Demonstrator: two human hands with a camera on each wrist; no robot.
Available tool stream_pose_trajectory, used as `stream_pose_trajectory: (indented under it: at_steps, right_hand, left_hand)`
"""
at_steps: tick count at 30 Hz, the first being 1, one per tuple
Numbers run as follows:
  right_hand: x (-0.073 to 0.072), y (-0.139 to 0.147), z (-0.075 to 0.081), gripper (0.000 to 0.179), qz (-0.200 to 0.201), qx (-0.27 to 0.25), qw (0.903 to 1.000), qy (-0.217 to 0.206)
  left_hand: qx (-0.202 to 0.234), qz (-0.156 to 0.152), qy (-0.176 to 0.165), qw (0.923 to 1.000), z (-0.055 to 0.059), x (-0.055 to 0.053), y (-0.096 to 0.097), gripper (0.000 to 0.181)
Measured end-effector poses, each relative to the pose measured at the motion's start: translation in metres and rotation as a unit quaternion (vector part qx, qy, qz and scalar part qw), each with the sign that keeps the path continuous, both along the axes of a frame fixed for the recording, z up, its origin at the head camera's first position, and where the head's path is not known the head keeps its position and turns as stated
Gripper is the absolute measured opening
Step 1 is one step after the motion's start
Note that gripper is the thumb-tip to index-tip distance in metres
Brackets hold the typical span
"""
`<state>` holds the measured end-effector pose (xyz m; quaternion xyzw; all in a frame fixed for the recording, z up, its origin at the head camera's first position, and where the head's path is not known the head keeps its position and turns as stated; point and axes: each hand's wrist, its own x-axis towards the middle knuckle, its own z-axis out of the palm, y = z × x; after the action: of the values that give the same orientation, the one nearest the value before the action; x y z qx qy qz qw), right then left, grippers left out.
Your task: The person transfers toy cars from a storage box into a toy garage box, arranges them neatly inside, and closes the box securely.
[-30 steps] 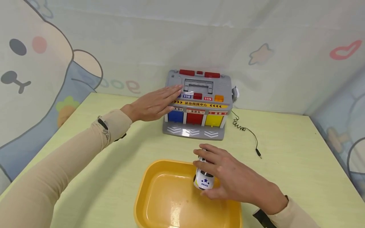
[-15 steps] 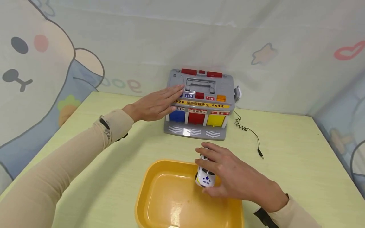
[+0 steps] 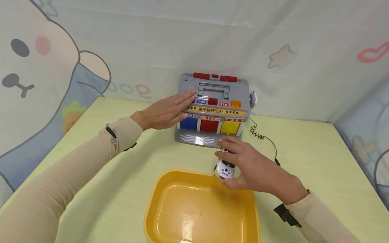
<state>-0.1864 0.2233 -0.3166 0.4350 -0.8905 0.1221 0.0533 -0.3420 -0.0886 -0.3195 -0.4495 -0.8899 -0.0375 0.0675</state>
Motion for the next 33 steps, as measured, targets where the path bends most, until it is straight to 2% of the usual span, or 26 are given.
stream_pose_trajectory:
  at_steps: [5, 15, 33]
  right_hand:
    - [-0.008, 0.004, -0.002, 0.057, -0.007, 0.002, 1.0, 0.003]
    - [-0.015, 0.006, -0.007, 0.058, -0.035, 0.02, 0.9991, -0.012]
    - [-0.019, 0.003, -0.017, 0.06, -0.031, 0.011, 0.9993, -0.019]
  left_hand:
    - [0.003, -0.002, -0.001, 1.0, 0.0, 0.0, 0.0, 0.067]
    - [0.001, -0.002, 0.005, 1.0, 0.0, 0.0, 0.0, 0.066]
    - [-0.002, 0.019, -0.005, 0.9998, 0.0, 0.003, 0.002, 0.065]
